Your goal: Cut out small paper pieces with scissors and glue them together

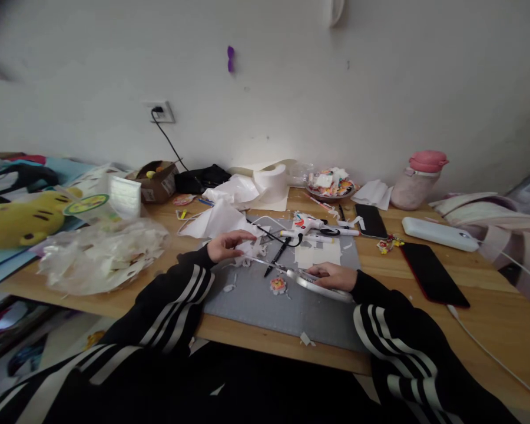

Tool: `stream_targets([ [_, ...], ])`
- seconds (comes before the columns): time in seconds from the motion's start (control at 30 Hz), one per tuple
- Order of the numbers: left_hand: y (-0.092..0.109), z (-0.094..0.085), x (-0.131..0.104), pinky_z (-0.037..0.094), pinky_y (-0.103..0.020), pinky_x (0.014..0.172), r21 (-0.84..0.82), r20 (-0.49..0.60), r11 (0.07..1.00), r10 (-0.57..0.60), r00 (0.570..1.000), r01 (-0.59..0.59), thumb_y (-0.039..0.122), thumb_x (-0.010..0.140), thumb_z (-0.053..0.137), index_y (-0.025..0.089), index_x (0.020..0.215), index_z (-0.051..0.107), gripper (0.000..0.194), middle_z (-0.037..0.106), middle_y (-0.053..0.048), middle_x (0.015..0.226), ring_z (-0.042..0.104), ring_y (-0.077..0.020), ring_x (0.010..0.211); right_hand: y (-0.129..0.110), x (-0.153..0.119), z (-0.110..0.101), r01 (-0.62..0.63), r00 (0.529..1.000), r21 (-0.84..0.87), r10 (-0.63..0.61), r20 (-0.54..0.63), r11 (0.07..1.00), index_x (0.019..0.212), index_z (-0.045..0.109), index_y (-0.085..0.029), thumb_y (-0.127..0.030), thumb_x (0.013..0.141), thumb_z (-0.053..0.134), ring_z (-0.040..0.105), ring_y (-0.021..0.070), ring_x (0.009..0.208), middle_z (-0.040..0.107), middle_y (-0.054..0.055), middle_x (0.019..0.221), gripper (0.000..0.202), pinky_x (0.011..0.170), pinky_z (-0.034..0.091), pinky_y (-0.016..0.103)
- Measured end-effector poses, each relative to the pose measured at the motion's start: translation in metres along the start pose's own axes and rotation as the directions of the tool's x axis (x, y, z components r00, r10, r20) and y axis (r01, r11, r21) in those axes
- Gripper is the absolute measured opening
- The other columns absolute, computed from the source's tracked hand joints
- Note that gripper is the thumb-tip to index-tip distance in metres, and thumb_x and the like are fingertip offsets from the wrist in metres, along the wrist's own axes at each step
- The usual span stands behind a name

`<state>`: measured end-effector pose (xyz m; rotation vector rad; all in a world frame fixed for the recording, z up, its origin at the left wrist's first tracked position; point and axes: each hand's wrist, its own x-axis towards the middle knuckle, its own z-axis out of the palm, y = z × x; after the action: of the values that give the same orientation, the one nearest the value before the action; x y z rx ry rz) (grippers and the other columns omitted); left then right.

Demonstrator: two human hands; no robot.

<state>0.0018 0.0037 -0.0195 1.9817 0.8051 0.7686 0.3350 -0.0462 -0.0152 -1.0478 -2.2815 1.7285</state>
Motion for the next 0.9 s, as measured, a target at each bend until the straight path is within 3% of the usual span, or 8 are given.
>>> stream_targets([
  [0.17,-0.009,-0.001,0.002,0.04,-0.029,0.076,-0.147,-0.074,0.989,0.007,0.997,-0.018,0.039,0.062,0.073,0.014,0.11,0.062,0.055,0.056,-0.013,0.12,0.053,-0.0215,0.096,0.009,0.007,0.005,0.072,0.997,0.097,-0.072,0.004,0.993,0.106,0.064,-0.04,-0.056,0.068,0.056,0.059,0.0157,0.077,0.067,-0.006,0.081,0.042,0.064,0.048,0.026],
  [0.2,-0.01,-0.001,0.002,0.041,-0.03,0.079,-0.168,-0.102,0.986,0.005,0.995,-0.022,0.037,0.062,0.074,0.014,0.109,0.062,0.054,0.057,-0.012,0.119,0.052,-0.0225,0.099,0.009,0.007,0.007,0.077,0.997,0.135,-0.078,-0.001,0.988,0.103,0.064,-0.042,-0.055,0.066,0.058,0.058,0.013,0.069,0.064,-0.007,0.074,0.04,0.057,0.046,0.023],
  [0.37,-0.019,-0.003,0.004,0.043,-0.032,0.075,-0.25,-0.241,0.968,-0.053,0.969,-0.009,0.037,0.063,0.073,0.016,0.112,0.061,0.054,0.057,-0.011,0.119,0.054,-0.0225,0.093,-0.004,0.004,0.012,-0.074,0.99,0.441,0.118,-0.073,0.895,0.091,0.063,-0.015,-0.054,0.059,0.068,0.032,0.0006,0.036,0.049,-0.006,0.057,0.05,0.032,0.024,0.015],
  [0.47,-0.027,-0.006,0.004,0.044,-0.037,0.08,-0.222,-0.33,0.973,-0.009,0.944,-0.069,0.04,0.065,0.072,0.029,0.107,0.065,0.044,0.059,-0.003,0.119,0.051,-0.0272,0.104,-0.009,0.005,0.015,-0.12,0.975,0.534,0.2,-0.095,0.837,0.085,0.057,-0.015,-0.061,0.049,0.072,0.028,-0.0007,0.03,0.045,-0.009,0.053,0.06,0.027,0.02,0.014],
  [0.53,-0.03,-0.008,0.004,0.044,-0.04,0.081,-0.188,-0.363,0.978,0.015,0.932,-0.089,0.041,0.065,0.071,0.033,0.103,0.066,0.039,0.059,0.0,0.12,0.049,-0.0291,0.109,-0.01,0.008,0.015,-0.125,0.971,0.545,0.214,-0.103,0.829,0.084,0.055,-0.016,-0.065,0.049,0.07,0.025,-0.001,0.028,0.043,-0.01,0.052,0.062,0.025,0.019,0.013],
  [0.77,-0.025,-0.014,0.003,0.047,-0.038,0.071,-0.141,-0.325,0.99,-0.046,0.945,0.0,0.031,0.062,0.064,0.017,0.107,0.062,0.047,0.053,-0.013,0.126,0.052,-0.0309,0.105,-0.008,0.011,0.016,-0.128,0.964,0.545,0.234,-0.129,0.828,0.083,0.054,-0.017,-0.062,0.058,0.066,0.023,-0.0016,0.028,0.042,-0.01,0.053,0.053,0.023,0.018,0.012],
  [0.9,-0.02,-0.015,0.003,0.044,-0.042,0.084,-0.095,-0.277,0.995,0.004,0.961,-0.031,0.024,0.061,0.06,0.018,0.109,0.061,0.048,0.054,-0.011,0.126,0.05,-0.0312,0.112,-0.006,0.01,0.018,-0.101,0.969,0.524,0.204,-0.142,0.846,0.084,0.055,-0.016,-0.063,0.057,0.066,0.024,-0.0007,0.028,0.042,-0.01,0.052,0.056,0.024,0.019,0.014],
])
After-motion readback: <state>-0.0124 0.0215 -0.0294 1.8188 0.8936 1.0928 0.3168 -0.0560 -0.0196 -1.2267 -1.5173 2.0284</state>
